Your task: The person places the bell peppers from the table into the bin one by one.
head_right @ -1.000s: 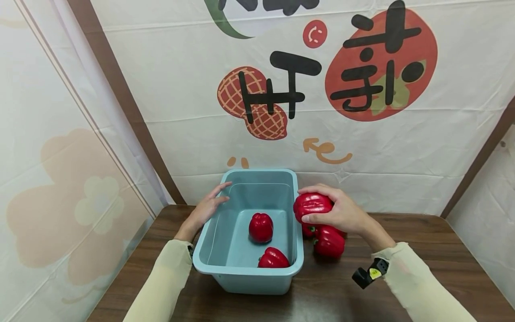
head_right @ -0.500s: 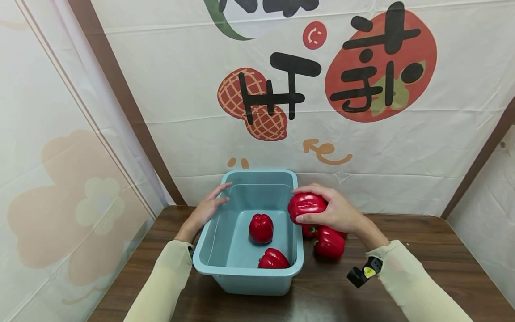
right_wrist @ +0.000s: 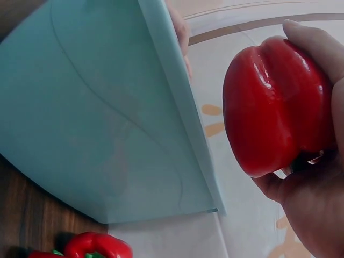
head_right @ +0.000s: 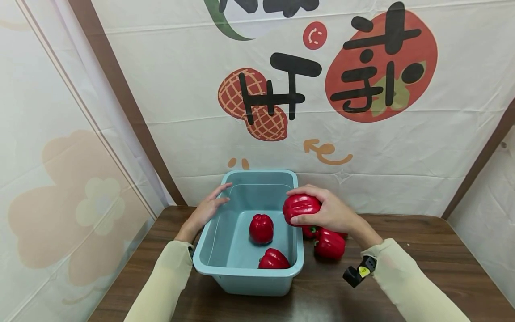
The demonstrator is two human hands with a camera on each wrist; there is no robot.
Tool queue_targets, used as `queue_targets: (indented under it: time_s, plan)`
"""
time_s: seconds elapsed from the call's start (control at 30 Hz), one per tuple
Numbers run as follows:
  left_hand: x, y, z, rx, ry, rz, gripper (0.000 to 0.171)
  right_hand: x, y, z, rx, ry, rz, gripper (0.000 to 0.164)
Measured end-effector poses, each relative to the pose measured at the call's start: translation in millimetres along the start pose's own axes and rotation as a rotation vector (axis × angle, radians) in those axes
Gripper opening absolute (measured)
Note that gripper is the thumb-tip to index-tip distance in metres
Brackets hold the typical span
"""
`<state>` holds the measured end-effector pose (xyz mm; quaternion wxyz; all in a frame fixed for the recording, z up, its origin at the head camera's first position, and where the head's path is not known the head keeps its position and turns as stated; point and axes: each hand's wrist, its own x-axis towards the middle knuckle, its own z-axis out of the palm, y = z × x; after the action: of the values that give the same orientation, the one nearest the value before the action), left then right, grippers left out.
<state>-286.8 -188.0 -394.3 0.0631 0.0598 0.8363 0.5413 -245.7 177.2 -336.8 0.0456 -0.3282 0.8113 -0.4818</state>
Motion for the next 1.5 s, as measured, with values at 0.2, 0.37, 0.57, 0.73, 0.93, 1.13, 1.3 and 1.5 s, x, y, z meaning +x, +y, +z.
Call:
queue_targets:
  time_s: [0.2,0.37,0.57,0.73,0.93,1.13,1.3,1.5]
  plan:
    - [0.1,-0.6,-0.6,-0.004,-0.004,0.0,0.051,4,-1,3,0.014,-0.014,0.002,0.061]
    - [0.0,-0.1,-0.7,-0.002,-0.003,-0.002,0.052,6,-2,5,0.011,-0.02,0.008,0.064]
    - [-0.1,0.9,-0.5,-0.001,-0.003,-0.001,0.051,10,-1,9,0.01,-0.026,-0.002,0.063]
    - [0.8,0.6,-0.7,-0.001,-0.002,-0.003,0.05,13,-1,11,0.014,-0.034,-0.005,0.063]
    - [1.3,-0.2,-1.1,-0.007,-0.007,0.002,0.05,17,-3,15,0.031,-0.046,-0.008,0.063]
    - [0.0,4.1,-1.8,-0.012,-0.032,-0.003,0.053,19,-5,20,0.046,-0.058,0.002,0.062]
    - [1.7,-1.0,-1.3,-0.012,-0.015,0.009,0.052,22,-5,24,0.059,-0.07,0.0,0.063]
    - [1.3,-1.3,-0.8,-0.013,-0.005,0.001,0.051,26,-5,29,0.063,-0.085,-0.025,0.063]
